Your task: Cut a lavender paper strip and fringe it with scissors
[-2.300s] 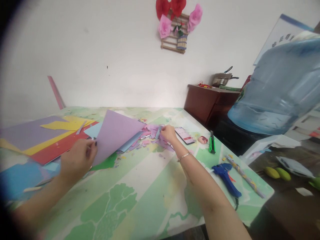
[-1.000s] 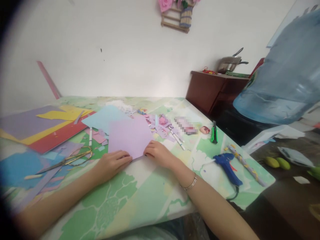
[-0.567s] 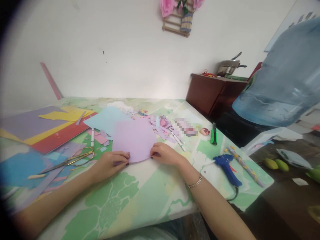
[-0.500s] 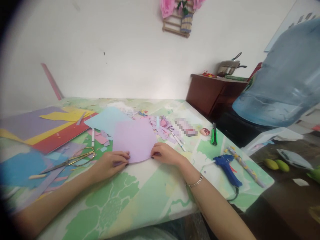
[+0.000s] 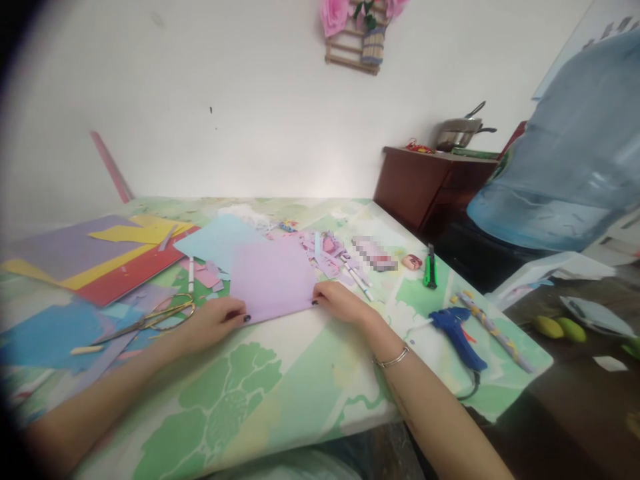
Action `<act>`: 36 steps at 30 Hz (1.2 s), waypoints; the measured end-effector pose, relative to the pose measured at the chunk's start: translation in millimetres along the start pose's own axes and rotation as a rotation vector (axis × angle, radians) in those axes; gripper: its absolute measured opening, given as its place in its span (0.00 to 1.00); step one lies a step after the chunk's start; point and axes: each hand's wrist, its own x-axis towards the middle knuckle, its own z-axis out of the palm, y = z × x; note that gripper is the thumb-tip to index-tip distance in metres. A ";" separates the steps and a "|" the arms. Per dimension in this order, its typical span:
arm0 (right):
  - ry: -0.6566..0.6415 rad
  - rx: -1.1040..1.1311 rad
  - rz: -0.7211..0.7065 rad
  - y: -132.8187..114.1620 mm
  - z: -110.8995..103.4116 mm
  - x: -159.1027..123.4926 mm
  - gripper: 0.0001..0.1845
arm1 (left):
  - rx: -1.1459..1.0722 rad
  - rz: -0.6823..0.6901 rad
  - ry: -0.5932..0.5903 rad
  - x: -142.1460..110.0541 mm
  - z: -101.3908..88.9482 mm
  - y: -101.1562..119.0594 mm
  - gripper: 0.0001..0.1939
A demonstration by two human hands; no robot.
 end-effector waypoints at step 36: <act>0.069 -0.165 0.241 3.3 10.3 8.6 0.08 | 0.024 -0.087 -0.027 5.6 -4.5 -19.7 0.12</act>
